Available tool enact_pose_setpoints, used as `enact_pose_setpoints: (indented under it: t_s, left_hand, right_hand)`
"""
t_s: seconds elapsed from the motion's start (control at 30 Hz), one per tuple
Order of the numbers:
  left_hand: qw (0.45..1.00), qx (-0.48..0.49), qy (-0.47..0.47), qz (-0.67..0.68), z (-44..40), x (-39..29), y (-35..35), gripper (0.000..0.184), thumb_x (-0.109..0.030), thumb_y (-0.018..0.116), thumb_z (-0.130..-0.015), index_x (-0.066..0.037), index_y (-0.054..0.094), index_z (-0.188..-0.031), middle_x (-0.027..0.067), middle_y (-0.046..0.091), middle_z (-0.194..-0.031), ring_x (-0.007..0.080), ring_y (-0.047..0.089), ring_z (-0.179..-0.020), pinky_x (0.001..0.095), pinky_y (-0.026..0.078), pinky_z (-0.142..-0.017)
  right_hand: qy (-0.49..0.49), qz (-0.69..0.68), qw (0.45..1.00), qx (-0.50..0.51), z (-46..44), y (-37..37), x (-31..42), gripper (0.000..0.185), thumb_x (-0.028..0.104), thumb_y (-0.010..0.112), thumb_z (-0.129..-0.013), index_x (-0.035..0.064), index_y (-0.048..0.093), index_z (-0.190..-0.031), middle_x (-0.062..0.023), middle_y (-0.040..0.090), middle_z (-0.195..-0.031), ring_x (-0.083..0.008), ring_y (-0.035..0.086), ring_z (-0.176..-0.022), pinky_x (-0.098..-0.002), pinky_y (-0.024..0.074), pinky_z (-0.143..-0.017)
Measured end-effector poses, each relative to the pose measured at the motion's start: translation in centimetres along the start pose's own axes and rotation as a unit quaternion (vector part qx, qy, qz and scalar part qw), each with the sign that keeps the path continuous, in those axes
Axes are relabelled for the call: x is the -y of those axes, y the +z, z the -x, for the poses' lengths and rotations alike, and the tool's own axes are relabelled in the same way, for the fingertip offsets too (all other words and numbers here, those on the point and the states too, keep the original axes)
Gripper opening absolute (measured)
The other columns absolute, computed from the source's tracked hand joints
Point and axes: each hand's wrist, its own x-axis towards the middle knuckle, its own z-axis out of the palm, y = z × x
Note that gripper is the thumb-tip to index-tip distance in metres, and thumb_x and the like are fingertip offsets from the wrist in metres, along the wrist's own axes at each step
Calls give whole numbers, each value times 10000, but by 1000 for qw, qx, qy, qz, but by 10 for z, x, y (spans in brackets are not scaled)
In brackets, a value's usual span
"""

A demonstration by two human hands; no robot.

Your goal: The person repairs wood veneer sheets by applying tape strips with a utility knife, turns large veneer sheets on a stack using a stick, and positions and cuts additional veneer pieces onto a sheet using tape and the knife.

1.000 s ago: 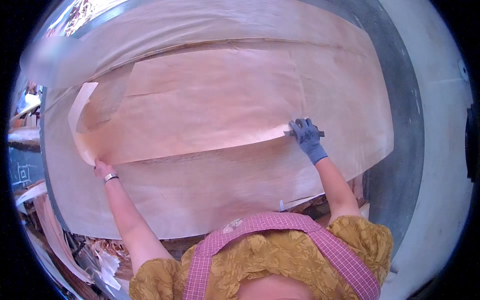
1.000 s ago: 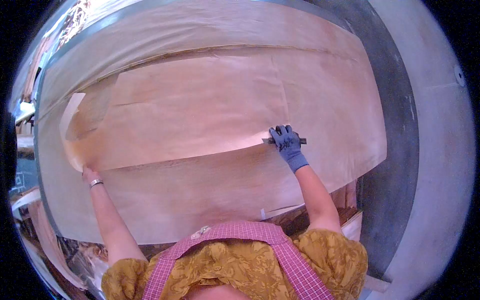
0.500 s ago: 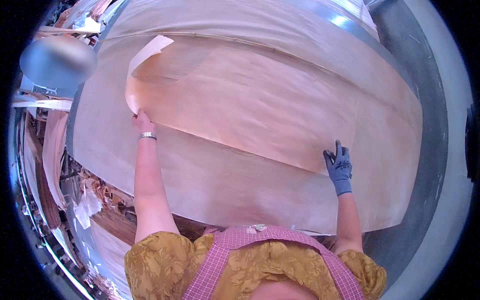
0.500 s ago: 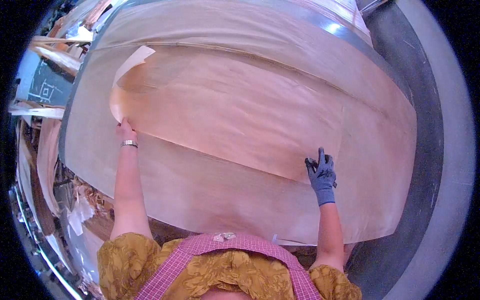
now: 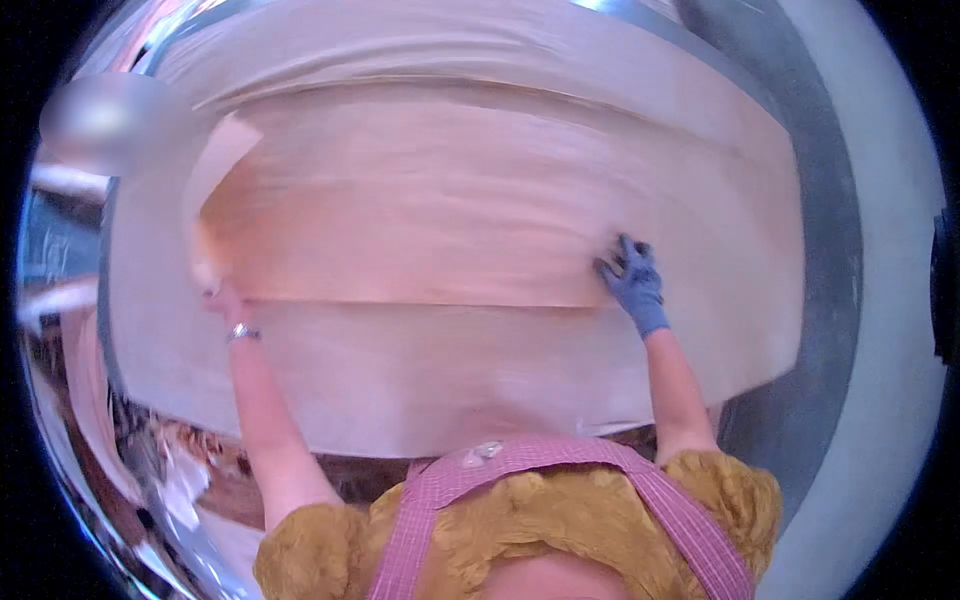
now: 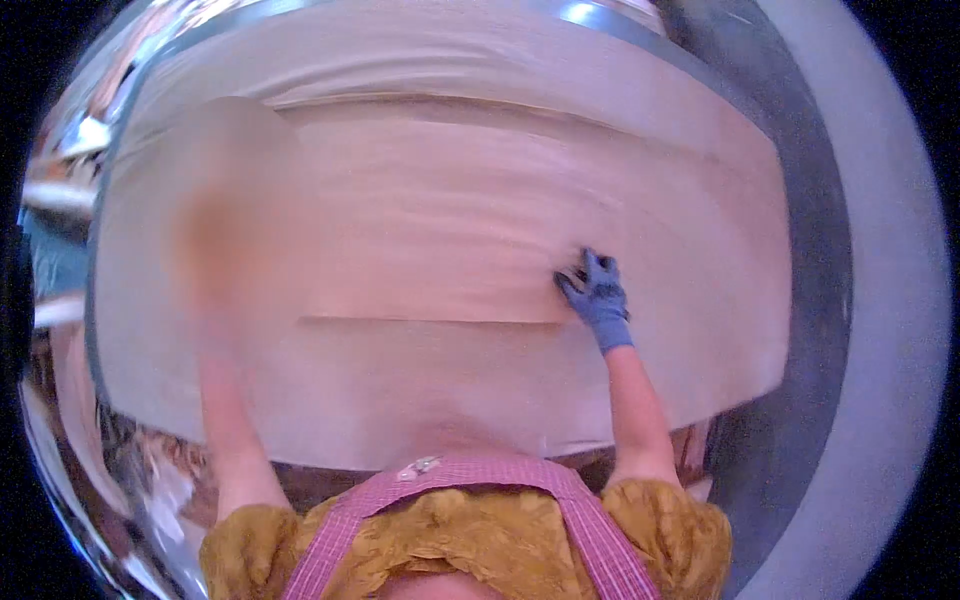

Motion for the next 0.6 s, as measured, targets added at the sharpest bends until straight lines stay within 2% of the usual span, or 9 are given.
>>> enact_pose_setpoints:
  t_s: [0.03,0.1,0.13,0.2,0.3,0.4,0.43,0.47,0.6]
  left_hand:
    - [974,-153,-75,-151,-12,4,12,468,-24,632,-770,69,440,-1187,176,596,-1063,267,618,-860,365,553,-646]
    - [983,-145,-48,-106,-27,25,-6,560,-44,659,-771,72,423,-1266,225,570,-1133,320,614,-961,415,556,-762]
    - [959,-140,7,-246,-27,25,-6,568,-80,661,-790,66,419,-1283,222,556,-1165,323,601,-1003,425,541,-806]
    - [853,-130,125,-489,-22,19,-3,572,-140,637,-825,31,408,-1321,196,523,-1226,307,555,-1072,425,482,-878]
    - [733,46,212,-645,15,16,41,582,-231,600,-876,-22,391,-1378,157,472,-1317,284,486,-1175,426,393,-987]
    - [700,297,279,-586,90,-8,129,595,-321,563,-927,-75,374,-1435,119,421,-1408,260,418,-1277,427,304,-1096]
    - [676,350,374,-530,110,-16,154,687,-370,595,-890,-128,335,-1479,123,379,-1466,245,309,-1393,451,216,-1149]
    - [655,410,367,-518,124,-23,174,792,-407,636,-838,-76,306,-1477,113,326,-1514,281,268,-1415,480,186,-1153]
    - [661,350,348,-565,152,25,191,833,-530,529,-875,-68,238,-1504,116,258,-1557,278,199,-1451,472,140,-1174]
  right_hand:
    - [-9,6,1000,1,0,3,-6,730,485,743,-768,28,528,-1295,-200,569,-1162,-355,536,-1106,-436,476,-908]
    - [9,35,999,-29,2,15,-17,723,483,743,-766,34,531,-1293,-201,565,-1171,-355,534,-1113,-439,477,-910]
    - [10,45,998,-40,2,21,-17,720,482,744,-765,37,533,-1291,-202,563,-1176,-355,534,-1116,-441,478,-911]
    - [12,55,998,-41,7,13,-9,712,484,740,-768,51,534,-1294,-201,561,-1173,-355,542,-1108,-438,485,-903]
    - [6,8,999,-30,3,23,-11,710,476,745,-767,52,535,-1296,-200,561,-1172,-355,546,-1101,-430,487,-902]
    - [2,-32,999,-19,2,16,-5,710,441,769,-755,44,535,-1295,-195,567,-1168,-351,546,-1096,-421,484,-910]
    - [6,-35,999,-23,0,15,-1,713,422,782,-750,42,533,-1299,-194,571,-1164,-349,547,-1094,-419,483,-913]
    - [-5,-6,999,-31,0,20,-11,723,413,790,-745,43,528,-1307,-191,569,-1168,-346,545,-1103,-418,481,-919]
    - [15,-12,999,-42,15,24,-61,744,390,810,-737,46,516,-1327,-191,552,-1194,-337,539,-1132,-405,481,-931]
